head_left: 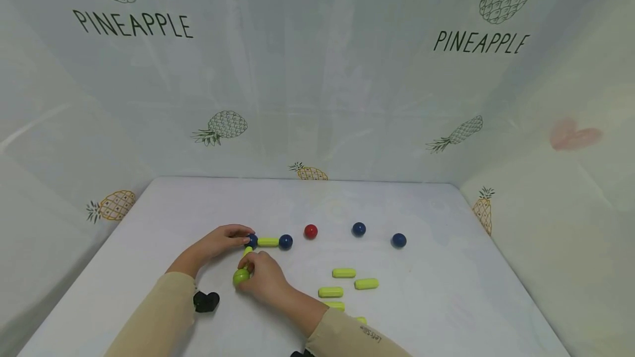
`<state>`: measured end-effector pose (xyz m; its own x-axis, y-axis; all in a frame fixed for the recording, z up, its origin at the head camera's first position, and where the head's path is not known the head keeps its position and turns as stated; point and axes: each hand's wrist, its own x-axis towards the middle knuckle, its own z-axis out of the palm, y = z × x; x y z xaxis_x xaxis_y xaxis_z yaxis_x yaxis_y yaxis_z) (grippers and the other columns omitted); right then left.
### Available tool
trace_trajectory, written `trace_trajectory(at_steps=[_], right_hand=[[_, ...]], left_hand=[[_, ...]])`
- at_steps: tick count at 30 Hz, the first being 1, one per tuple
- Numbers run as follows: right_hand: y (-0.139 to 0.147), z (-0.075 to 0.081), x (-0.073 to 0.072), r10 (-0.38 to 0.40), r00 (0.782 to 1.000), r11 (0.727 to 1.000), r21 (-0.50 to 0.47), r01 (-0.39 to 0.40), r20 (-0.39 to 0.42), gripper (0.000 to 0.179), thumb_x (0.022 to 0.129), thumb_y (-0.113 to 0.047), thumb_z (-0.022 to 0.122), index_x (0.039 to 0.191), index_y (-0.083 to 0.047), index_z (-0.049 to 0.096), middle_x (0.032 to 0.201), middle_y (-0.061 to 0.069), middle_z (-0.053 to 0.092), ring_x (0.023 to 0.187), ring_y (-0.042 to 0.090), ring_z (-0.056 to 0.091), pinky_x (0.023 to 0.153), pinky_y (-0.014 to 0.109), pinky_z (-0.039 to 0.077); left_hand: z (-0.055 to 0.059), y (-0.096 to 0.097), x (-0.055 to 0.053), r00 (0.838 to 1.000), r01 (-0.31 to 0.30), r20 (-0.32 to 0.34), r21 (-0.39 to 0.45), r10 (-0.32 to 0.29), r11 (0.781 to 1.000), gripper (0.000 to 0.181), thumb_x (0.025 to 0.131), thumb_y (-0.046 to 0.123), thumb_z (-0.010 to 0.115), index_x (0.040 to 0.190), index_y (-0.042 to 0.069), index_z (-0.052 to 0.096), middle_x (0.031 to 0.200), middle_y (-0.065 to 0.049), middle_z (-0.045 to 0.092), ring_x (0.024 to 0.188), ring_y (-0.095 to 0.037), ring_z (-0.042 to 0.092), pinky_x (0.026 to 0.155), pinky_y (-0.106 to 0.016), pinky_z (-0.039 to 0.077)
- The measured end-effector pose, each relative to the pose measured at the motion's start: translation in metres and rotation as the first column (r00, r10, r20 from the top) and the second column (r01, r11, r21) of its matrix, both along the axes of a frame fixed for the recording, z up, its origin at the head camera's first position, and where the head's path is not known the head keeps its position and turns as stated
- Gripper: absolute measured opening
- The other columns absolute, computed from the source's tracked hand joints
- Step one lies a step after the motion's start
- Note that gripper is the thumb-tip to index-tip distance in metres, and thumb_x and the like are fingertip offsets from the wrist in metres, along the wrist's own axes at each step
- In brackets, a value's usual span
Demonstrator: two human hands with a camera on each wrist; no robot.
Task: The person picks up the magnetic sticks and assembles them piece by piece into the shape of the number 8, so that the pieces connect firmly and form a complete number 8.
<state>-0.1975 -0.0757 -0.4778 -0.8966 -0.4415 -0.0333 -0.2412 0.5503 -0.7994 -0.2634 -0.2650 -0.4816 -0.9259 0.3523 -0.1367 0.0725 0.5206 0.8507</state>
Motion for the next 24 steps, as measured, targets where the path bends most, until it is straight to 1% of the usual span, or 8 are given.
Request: trace_trajectory(at_steps=[6, 11, 14, 19, 24], right_hand=[[-0.001, 0.000, 0.001, -0.010, 1.000, 1.000, 0.010, 0.009, 0.004, 0.030, 0.072, -0.013, 0.087, 0.095, -0.017, 0.068, 0.083, -0.008, 0.048, 0.074, 0.004, 0.046, 0.070, 0.020, 0.042], [-0.001, 0.000, 0.001, -0.019, 1.000, 1.000, 0.015, 0.018, 0.010, 0.030, 0.073, -0.014, 0.087, 0.094, -0.018, 0.068, 0.083, -0.008, 0.048, 0.074, 0.004, 0.046, 0.071, 0.020, 0.043], [0.001, 0.001, 0.001, -0.013, 1.000, 1.000, 0.011, 0.012, 0.016, 0.030, 0.073, -0.014, 0.087, 0.095, -0.018, 0.068, 0.083, -0.008, 0.048, 0.074, 0.004, 0.047, 0.071, 0.020, 0.043], [0.009, 0.006, 0.001, -0.004, 0.999, 1.000, -0.001, 0.005, 0.039, 0.031, 0.074, -0.016, 0.086, 0.098, -0.019, 0.068, 0.085, -0.007, 0.051, 0.075, 0.005, 0.048, 0.068, 0.022, 0.043], [0.021, 0.014, 0.000, -0.019, 0.999, 1.000, -0.003, 0.019, 0.031, 0.032, 0.076, -0.018, 0.086, 0.102, -0.018, 0.067, 0.086, -0.006, 0.055, 0.073, 0.007, 0.049, 0.065, 0.022, 0.044]], left_hand=[[0.000, 0.000, -0.001, 1.000, -0.009, 0.001, -0.019, 0.009, 1.000, 0.036, 0.097, 0.025, 0.062, 0.127, 0.005, 0.062, 0.127, -0.014, 0.061, 0.125, -0.036, 0.048, 0.105, -0.058, 0.032], [-0.002, 0.000, -0.003, 1.000, -0.014, 0.004, -0.032, 0.014, 0.999, 0.037, 0.097, 0.028, 0.063, 0.127, 0.007, 0.063, 0.129, -0.014, 0.059, 0.127, -0.037, 0.046, 0.105, -0.059, 0.030], [-0.004, 0.000, -0.004, 1.000, -0.012, 0.010, -0.024, 0.012, 1.000, 0.038, 0.096, 0.029, 0.063, 0.127, 0.007, 0.063, 0.130, -0.014, 0.059, 0.128, -0.038, 0.045, 0.105, -0.060, 0.030], [-0.007, -0.001, -0.005, 1.000, -0.021, 0.018, -0.019, 0.022, 1.000, 0.037, 0.096, 0.028, 0.064, 0.126, 0.008, 0.063, 0.129, -0.013, 0.059, 0.128, -0.037, 0.046, 0.106, -0.059, 0.029], [-0.008, -0.003, -0.005, 0.999, -0.028, 0.022, -0.011, 0.028, 1.000, 0.036, 0.097, 0.026, 0.062, 0.127, 0.007, 0.063, 0.130, -0.013, 0.058, 0.128, -0.038, 0.045, 0.106, -0.060, 0.029]])
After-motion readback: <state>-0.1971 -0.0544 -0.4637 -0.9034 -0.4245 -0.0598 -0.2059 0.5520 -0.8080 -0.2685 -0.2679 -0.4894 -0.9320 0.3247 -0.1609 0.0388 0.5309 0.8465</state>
